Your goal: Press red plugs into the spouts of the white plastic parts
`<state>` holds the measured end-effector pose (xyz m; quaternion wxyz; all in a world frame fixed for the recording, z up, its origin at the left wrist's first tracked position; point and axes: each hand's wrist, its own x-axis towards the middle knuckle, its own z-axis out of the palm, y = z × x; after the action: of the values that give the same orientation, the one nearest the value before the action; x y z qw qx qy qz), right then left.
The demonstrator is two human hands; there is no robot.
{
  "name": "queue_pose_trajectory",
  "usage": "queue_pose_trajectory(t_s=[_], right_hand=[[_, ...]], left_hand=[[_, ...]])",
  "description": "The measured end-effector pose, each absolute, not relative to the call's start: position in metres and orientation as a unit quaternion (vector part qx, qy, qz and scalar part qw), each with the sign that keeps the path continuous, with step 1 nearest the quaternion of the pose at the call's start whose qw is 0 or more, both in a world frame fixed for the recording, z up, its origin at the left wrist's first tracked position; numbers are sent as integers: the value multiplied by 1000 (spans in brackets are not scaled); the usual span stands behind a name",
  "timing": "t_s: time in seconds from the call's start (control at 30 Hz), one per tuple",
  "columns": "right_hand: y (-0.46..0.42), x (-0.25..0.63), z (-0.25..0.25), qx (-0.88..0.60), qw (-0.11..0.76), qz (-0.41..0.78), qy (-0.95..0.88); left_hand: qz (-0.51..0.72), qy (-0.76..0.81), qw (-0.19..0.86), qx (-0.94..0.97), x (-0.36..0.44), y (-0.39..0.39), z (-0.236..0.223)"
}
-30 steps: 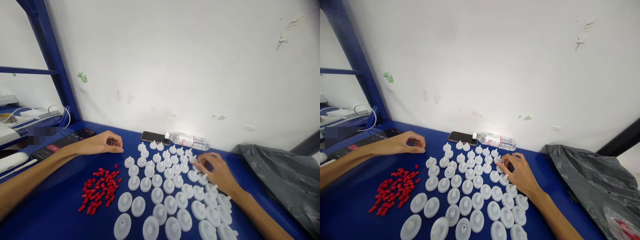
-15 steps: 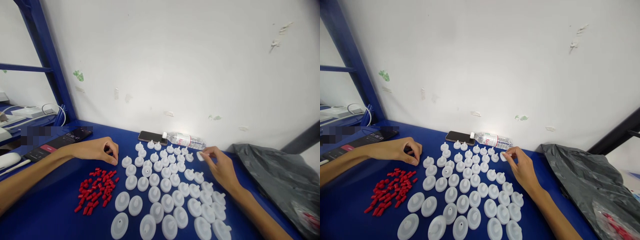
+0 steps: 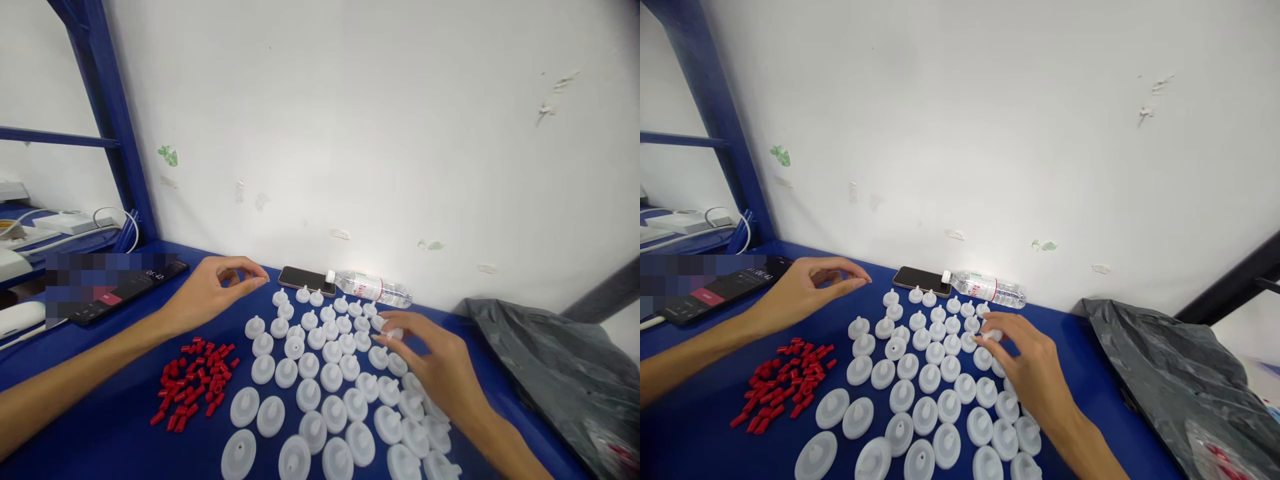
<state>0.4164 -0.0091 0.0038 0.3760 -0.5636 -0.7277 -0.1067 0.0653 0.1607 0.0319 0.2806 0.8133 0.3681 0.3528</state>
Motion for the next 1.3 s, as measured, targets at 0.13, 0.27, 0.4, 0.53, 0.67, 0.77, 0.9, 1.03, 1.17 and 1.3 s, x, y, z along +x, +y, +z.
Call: queue_pose_trajectory(t_s=[0.13,0.27,0.4,0.53,0.67,0.77,0.9,1.03,1.17,1.3], right_hand=[[-22,384,6,-493,343,-178,-780],[-31,360,7,-496,331,-170,-784],[-33,348,4,-499,373,-106,-774],[-34,343,-1,-488,380,-72,-783],[-38,342,-2,-479,336,-134,-800],[-40,340,-2,-467,323,-166,-806],[-40,338,-1,-436,344,-169,-814],[-42,335,0,-415,349,-175,-822],[-43,333,0,-403,353,-176,-826],[-43,334,-2,-412,354,-174,-822]], left_hand=[[423,286,258,820,81,123,31],[450,186,250,837,92,94,22],[437,122,251,855,98,74,11],[423,98,237,869,101,63,4],[441,56,227,867,104,59,2],[438,44,224,869,105,55,3],[430,34,205,878,105,49,4],[432,49,195,879,105,47,3],[435,50,202,876,106,48,3],[427,54,201,880,106,49,4]])
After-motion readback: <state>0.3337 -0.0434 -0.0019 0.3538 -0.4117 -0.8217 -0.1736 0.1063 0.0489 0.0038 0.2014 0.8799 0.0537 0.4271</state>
